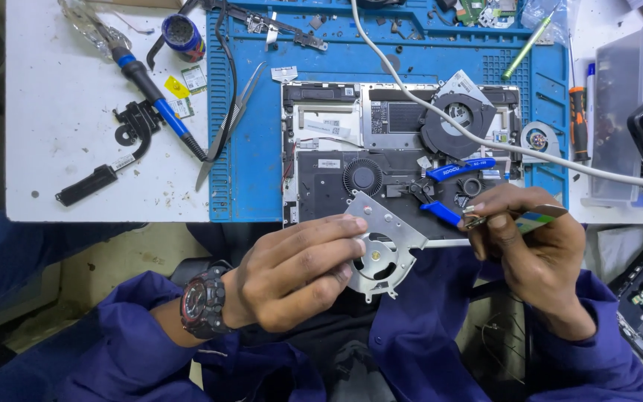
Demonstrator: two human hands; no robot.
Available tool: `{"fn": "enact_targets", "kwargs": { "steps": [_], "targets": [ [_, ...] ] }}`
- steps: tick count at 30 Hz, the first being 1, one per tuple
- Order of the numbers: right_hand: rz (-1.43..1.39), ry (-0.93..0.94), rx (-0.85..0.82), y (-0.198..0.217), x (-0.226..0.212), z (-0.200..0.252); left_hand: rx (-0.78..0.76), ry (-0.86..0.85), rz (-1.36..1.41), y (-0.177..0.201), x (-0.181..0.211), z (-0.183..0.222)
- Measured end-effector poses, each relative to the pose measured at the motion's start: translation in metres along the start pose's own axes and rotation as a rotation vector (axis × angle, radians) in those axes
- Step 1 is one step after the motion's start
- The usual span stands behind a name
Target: Technician disassembling a laptop cooling fan to inspect or clean it on a repair workbench.
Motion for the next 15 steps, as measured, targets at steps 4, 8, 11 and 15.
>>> {"fn": "enact_targets", "kwargs": {
  "steps": [4, 8, 11, 15],
  "targets": [
    [-0.044, -0.01, -0.004, 0.0, -0.003, 0.001, 0.061, 0.401, 0.195, -0.007, 0.001, 0.015],
    [-0.076, -0.045, 0.023, 0.0, -0.005, 0.007, 0.146, 1.058, 0.29, -0.016, 0.0, 0.024],
    [-0.145, -0.042, 0.008, -0.006, -0.011, 0.008, 0.208, 1.329, 0.513, -0.021, -0.005, 0.024],
    [-0.15, -0.052, -0.017, -0.01, -0.009, 0.011, 0.23, 1.383, 0.543, -0.027, -0.013, 0.036]
  ]
}}
Point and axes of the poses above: each hand's wrist, its own z-axis away from the middle knuckle, its own y-axis out of the back of the hand, x = y × z, the point moved 2 cm from there along -z, towards the middle knuckle, and after that the axes turned 9 degrees about x, right-handed, at the moved point
